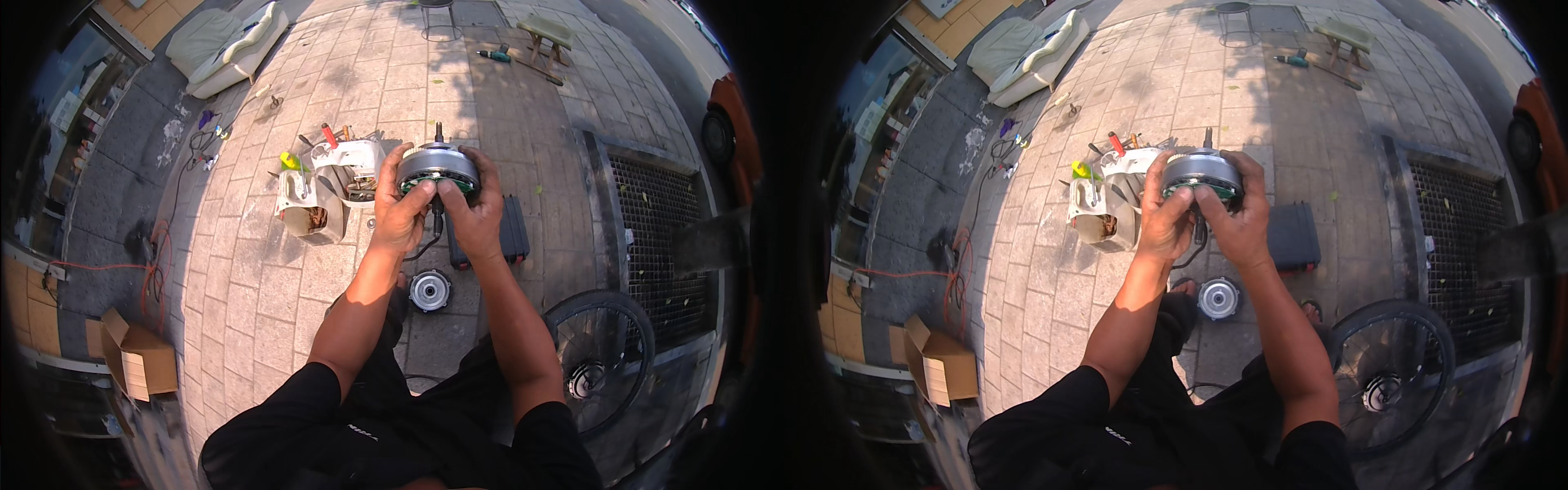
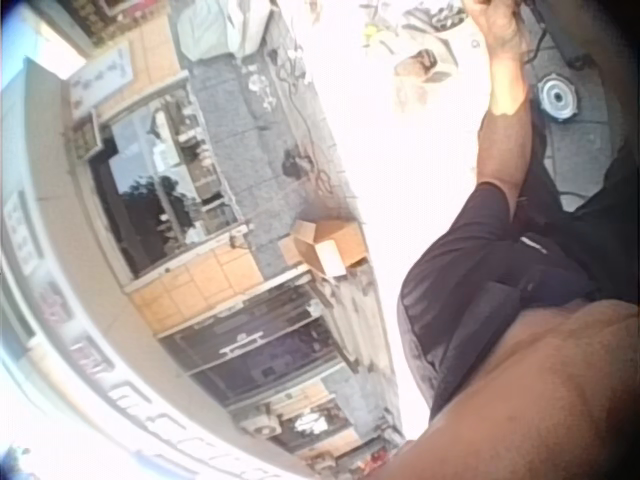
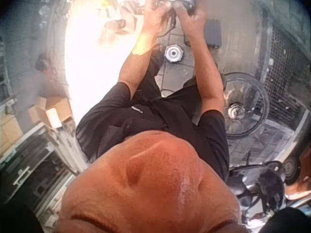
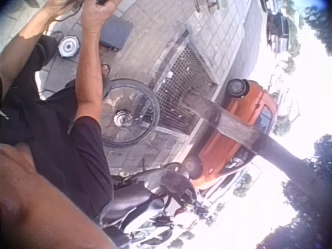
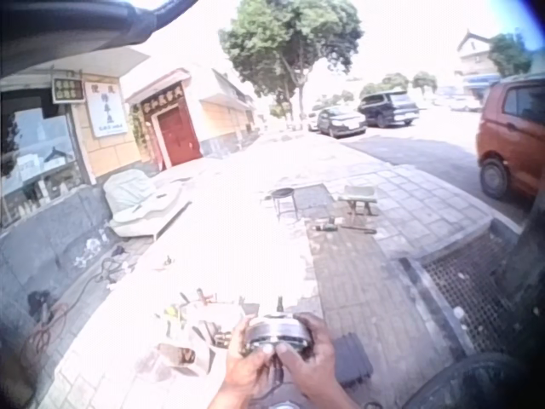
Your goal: The person holds a circular motor component and uses a screwdriver to adjust internal parts. They rotate the component to access different areas and continue tightening or loosening screws throughout the clip.
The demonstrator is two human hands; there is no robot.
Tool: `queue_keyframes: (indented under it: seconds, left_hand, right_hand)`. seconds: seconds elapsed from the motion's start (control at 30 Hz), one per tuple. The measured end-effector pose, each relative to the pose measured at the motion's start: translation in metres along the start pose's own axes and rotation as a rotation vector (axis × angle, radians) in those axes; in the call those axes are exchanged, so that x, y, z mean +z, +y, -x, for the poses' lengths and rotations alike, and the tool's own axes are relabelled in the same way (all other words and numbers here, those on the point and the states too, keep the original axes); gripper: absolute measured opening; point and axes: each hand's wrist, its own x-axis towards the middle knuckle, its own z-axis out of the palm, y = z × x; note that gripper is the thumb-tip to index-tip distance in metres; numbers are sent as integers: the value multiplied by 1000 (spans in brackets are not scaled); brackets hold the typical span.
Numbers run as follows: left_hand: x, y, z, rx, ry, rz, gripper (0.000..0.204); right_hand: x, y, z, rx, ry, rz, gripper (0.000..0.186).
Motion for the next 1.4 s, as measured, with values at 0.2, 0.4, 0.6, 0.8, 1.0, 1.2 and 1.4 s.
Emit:
queue_keyframes:
  seconds: [0.2, 0.4, 0.6, 0.8, 1.0, 1.2, 1.4]
  left_hand:
    - [2, -1, 0, -9, 37, 22, 73]
    - [-2, -4, 0, -26, 26, -41, 73]
    - [-2, -5, -1, -36, 29, -24, 72]
    - [-1, -6, -1, -76, 77, -1, 70]
    - [-1, -7, -1, -113, 111, 10, 69]
    - [-3, -9, -2, -129, 127, -4, 63]
    - [-2, -12, -2, -98, 151, -44, 63]
  right_hand:
    - [3, 3, 0, -5, 30, 51, 55]
    - [4, 5, 2, 11, 55, 53, 54]
    - [4, 4, 2, 33, 77, 49, 54]
    - [6, 0, 2, 74, 104, 72, 53]
    - [5, 0, 2, 117, 138, 132, 54]
    - [4, 7, 1, 144, 154, 116, 56]
    - [4, 7, 1, 136, 140, 98, 54]
